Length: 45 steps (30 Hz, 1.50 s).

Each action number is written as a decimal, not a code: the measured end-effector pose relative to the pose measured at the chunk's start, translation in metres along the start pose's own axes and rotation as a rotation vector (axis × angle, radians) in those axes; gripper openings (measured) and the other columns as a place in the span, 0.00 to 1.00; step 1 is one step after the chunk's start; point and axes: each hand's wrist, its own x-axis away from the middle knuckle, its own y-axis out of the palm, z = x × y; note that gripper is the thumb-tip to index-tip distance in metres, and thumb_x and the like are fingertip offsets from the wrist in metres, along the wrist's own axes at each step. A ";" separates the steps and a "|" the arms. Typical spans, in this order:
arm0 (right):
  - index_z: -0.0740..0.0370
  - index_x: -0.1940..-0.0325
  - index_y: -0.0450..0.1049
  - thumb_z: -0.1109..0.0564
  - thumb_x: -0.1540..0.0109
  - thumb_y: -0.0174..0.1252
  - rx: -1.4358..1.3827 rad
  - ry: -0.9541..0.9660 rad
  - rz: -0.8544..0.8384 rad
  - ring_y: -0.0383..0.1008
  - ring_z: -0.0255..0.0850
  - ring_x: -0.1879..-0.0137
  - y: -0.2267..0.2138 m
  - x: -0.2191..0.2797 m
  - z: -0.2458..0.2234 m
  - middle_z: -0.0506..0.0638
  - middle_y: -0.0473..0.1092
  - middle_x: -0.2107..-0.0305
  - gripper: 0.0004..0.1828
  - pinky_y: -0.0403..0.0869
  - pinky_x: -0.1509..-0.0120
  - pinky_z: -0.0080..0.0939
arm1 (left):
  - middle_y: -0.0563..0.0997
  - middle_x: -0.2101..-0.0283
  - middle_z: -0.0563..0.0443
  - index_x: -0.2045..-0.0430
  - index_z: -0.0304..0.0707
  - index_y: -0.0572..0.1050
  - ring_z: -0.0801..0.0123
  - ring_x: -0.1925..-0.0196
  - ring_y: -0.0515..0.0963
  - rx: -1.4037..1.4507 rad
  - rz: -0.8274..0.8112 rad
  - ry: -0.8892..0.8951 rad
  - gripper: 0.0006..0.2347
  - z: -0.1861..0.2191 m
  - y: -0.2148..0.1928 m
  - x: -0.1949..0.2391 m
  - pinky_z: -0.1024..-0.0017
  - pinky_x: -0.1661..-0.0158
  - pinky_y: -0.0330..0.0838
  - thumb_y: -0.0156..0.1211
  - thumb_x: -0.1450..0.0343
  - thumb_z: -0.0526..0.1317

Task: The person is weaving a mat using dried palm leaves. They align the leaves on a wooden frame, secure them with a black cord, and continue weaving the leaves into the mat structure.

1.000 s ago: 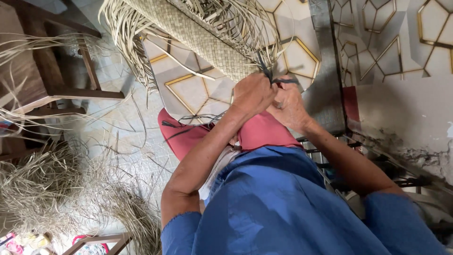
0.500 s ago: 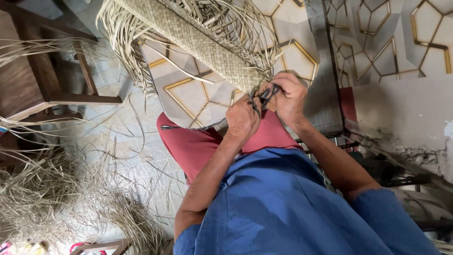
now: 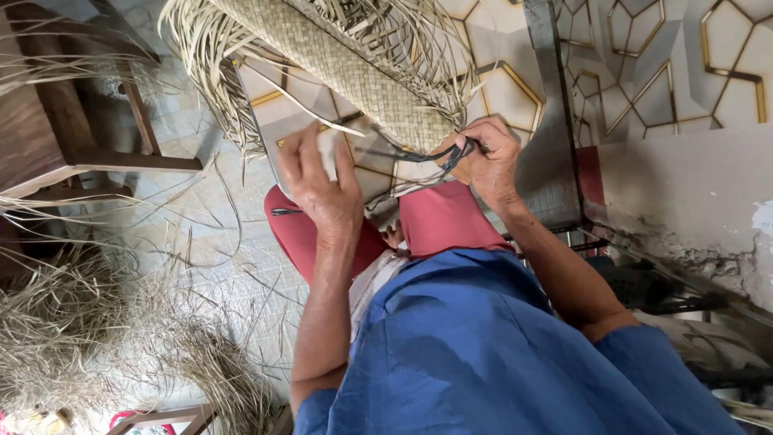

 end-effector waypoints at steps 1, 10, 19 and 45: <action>0.71 0.64 0.79 0.71 0.37 0.66 0.000 0.001 -0.003 0.77 0.46 0.63 -0.002 0.004 0.002 0.58 0.70 0.70 0.03 0.75 0.56 0.44 | 0.71 0.49 0.45 0.46 0.38 0.76 0.54 0.47 0.78 -0.001 0.000 -0.003 0.14 0.010 0.011 0.000 0.62 0.48 0.79 0.65 0.26 0.38; 0.71 0.64 0.79 0.71 0.38 0.68 -0.007 0.033 -0.037 0.76 0.43 0.59 -0.006 0.002 0.019 0.56 0.71 0.68 0.04 0.74 0.55 0.43 | 0.72 0.71 0.51 0.80 0.44 0.76 0.53 0.61 0.74 -0.099 -0.463 0.511 0.08 0.028 0.142 0.060 0.58 0.65 0.69 0.61 0.31 0.43; 0.68 0.63 0.81 0.68 0.37 0.70 -0.008 0.024 -0.042 0.76 0.45 0.59 -0.007 0.004 0.034 0.56 0.73 0.67 0.03 0.73 0.55 0.42 | 0.72 0.73 0.51 0.82 0.41 0.72 0.57 0.68 0.76 -0.243 -0.442 0.399 0.03 0.018 0.162 0.082 0.66 0.76 0.71 0.58 0.37 0.33; 0.60 0.70 0.80 0.66 0.37 0.62 -0.030 0.495 0.184 0.75 0.38 0.79 -0.010 -0.027 0.077 0.55 0.74 0.84 0.08 0.72 0.75 0.30 | 0.70 0.69 0.43 0.48 0.25 0.72 0.52 0.67 0.73 0.000 -0.408 1.062 0.13 -0.026 0.140 0.072 0.61 0.66 0.68 0.47 0.25 0.32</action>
